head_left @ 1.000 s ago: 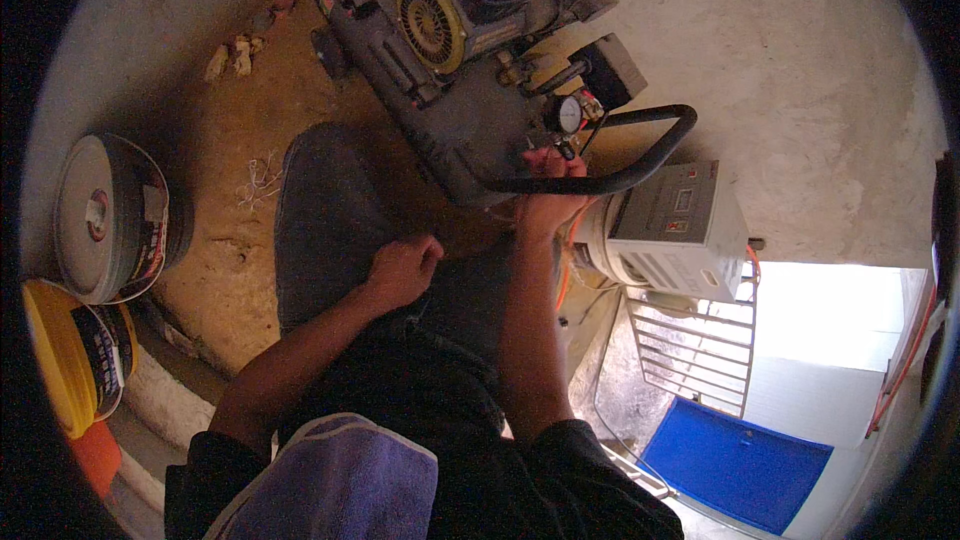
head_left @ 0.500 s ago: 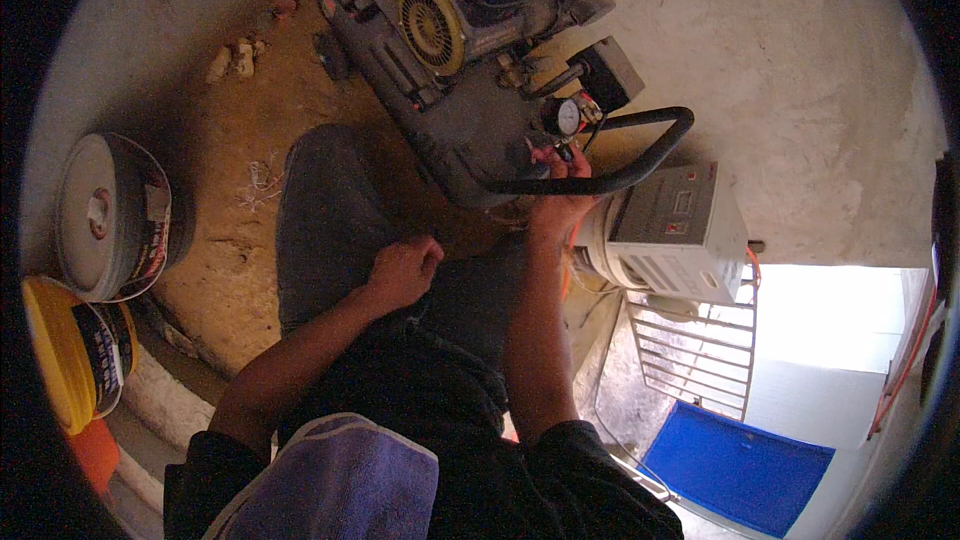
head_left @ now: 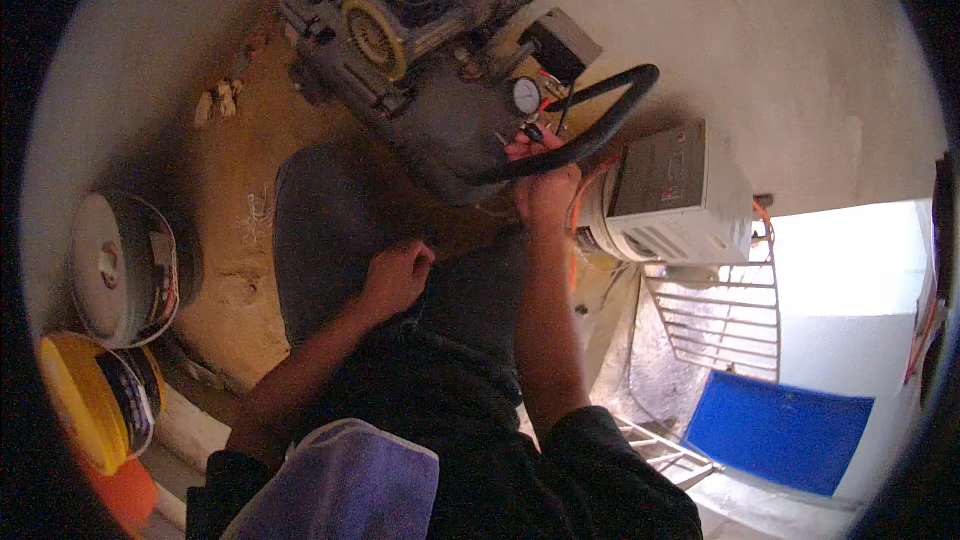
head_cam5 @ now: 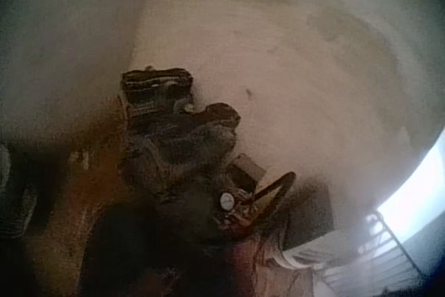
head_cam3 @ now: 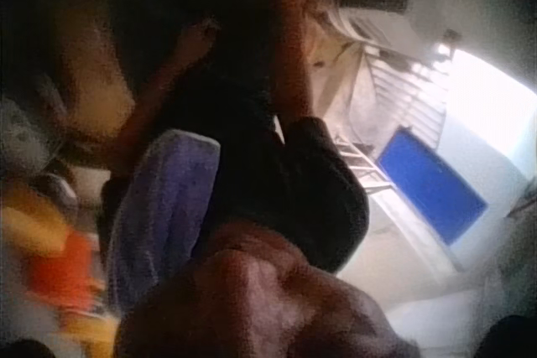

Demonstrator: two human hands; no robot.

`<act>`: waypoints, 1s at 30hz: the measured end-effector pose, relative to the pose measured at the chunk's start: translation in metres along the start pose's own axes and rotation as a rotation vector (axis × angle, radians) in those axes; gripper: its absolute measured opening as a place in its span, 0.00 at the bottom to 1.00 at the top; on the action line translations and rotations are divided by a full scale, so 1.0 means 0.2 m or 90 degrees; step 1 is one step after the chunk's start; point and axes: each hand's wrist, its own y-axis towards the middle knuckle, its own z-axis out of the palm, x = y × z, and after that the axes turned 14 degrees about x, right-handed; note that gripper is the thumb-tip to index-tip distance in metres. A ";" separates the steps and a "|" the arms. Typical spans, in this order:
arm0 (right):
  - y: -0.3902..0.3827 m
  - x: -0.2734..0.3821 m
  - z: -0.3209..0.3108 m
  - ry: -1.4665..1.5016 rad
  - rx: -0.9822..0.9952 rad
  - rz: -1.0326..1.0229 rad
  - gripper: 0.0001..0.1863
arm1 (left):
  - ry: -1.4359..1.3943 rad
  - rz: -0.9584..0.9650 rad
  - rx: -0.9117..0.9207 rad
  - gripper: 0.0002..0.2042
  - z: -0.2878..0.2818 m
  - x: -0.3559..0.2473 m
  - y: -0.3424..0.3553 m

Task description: The person sits on the floor and repeatedly pulls the starter cord of a portable air compressor, then adjusts a knob on the unit. The person continues to pull the cord and manipulate the knob multiple times.

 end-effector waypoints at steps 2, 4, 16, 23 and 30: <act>0.01 0.00 -0.10 0.050 -0.053 0.046 0.17 | 0.014 -0.002 0.002 0.05 -0.01 -0.02 0.00; 0.07 0.01 -0.17 0.085 -0.075 0.114 0.14 | 0.023 -0.031 0.024 0.06 -0.03 -0.04 0.00; 0.21 0.16 -0.14 0.095 0.082 0.357 0.08 | 0.067 -0.043 0.061 0.06 -0.05 -0.13 -0.01; 0.12 0.15 -0.14 0.102 0.029 0.232 0.07 | 0.124 -0.035 0.062 0.06 -0.03 -0.09 0.00; 0.02 0.12 -0.04 0.008 -0.023 0.181 0.07 | 0.170 -0.030 0.068 0.06 -0.02 -0.11 0.00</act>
